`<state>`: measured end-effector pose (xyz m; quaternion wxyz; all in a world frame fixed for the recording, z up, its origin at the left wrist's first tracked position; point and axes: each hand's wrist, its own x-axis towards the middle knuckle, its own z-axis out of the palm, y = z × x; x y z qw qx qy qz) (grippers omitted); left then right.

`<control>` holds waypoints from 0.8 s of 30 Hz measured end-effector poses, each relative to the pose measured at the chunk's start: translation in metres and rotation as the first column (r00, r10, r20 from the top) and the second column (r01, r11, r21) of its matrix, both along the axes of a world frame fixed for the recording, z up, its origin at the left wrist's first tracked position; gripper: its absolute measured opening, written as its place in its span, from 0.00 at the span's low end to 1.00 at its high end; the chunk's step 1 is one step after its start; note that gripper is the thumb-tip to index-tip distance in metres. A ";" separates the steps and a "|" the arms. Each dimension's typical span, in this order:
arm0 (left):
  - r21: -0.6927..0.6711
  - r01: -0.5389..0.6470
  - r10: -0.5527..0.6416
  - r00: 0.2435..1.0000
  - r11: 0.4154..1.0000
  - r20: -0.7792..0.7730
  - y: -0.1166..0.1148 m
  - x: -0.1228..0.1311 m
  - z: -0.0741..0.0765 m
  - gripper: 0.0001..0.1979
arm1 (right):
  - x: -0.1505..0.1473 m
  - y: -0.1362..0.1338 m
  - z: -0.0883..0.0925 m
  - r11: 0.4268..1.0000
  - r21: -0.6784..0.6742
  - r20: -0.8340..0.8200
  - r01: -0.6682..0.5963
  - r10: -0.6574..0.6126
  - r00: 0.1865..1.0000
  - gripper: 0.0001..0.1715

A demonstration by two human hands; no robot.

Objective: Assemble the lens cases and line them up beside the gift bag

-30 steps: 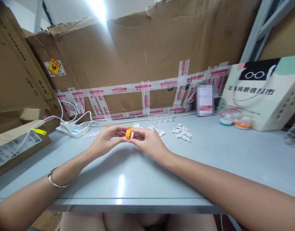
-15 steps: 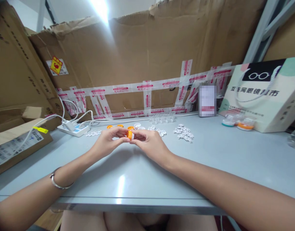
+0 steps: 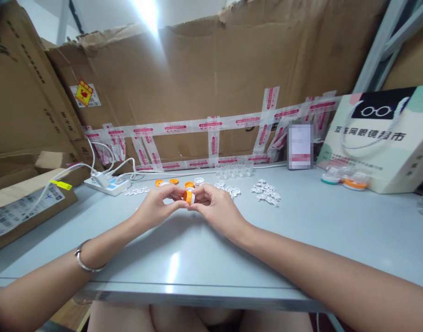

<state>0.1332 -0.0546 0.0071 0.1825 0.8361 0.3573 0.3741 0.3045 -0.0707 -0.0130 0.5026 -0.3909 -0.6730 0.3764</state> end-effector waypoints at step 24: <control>-0.269 0.111 -0.153 0.978 0.957 -0.140 0.003 -0.014 0.009 0.13 | 0.002 0.010 -0.005 0.894 -0.376 -0.129 -0.243 0.210 0.969 0.24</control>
